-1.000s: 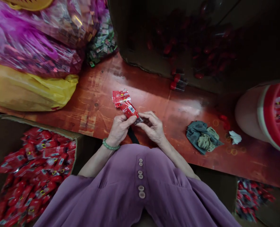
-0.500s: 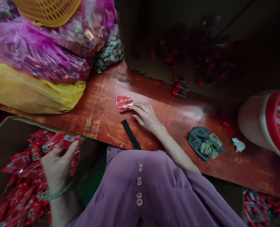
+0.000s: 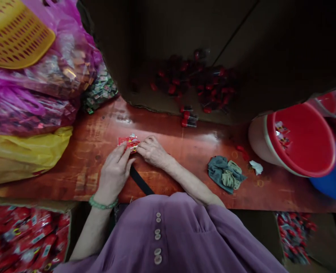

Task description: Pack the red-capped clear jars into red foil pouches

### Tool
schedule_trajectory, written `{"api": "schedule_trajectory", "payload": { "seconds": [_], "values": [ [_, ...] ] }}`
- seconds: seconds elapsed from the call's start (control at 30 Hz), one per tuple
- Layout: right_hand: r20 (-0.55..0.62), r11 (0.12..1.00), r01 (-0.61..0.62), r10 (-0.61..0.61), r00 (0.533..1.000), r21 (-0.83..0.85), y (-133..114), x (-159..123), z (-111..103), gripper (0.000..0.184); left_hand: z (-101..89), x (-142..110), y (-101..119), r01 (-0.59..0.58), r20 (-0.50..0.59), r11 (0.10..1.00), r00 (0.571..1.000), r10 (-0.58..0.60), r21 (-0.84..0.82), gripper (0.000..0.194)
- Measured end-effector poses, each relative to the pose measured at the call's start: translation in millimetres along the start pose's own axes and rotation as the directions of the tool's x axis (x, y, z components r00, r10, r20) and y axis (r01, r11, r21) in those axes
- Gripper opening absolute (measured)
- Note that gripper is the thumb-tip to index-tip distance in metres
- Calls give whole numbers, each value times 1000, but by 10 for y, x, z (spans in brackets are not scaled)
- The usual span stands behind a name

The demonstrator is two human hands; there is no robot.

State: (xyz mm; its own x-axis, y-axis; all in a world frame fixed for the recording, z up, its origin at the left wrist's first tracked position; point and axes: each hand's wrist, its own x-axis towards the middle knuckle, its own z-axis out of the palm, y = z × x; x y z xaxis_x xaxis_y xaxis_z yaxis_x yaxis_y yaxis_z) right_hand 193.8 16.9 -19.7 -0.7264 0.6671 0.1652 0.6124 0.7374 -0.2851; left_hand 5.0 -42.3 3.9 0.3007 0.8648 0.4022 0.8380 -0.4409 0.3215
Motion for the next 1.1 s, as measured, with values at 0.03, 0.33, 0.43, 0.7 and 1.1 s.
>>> {"api": "schedule_trajectory", "payload": {
  "seconds": [0.03, 0.33, 0.43, 0.7, 1.1],
  "values": [
    [17, 1000, -3, 3, 1000, -3, -13, 8, -20, 28, 96, 107, 15, -39, 25, 999, 999, 39, 14, 34],
    [-6, 882, -466, 467, 884, -75, 550, -309, -725, 31, 248, 290, -87, -75, 4, 996, 997, 75, 37, 17],
    [-148, 637, -758, 743, 652, -141, 1006, -522, -919, 31, 291, 306, -112, -26, -11, 999, 1000, 26, -34, 20],
    [-248, 650, -759, 741, 624, 30, 1364, -751, -657, 34, 232, 414, -111, 128, 78, 958, 991, -112, -258, 26],
    [-248, 661, -469, 697, 673, 585, 753, -889, -503, 41, 301, 413, -109, 231, 102, 966, 970, -219, -117, 22]
  ]
}}
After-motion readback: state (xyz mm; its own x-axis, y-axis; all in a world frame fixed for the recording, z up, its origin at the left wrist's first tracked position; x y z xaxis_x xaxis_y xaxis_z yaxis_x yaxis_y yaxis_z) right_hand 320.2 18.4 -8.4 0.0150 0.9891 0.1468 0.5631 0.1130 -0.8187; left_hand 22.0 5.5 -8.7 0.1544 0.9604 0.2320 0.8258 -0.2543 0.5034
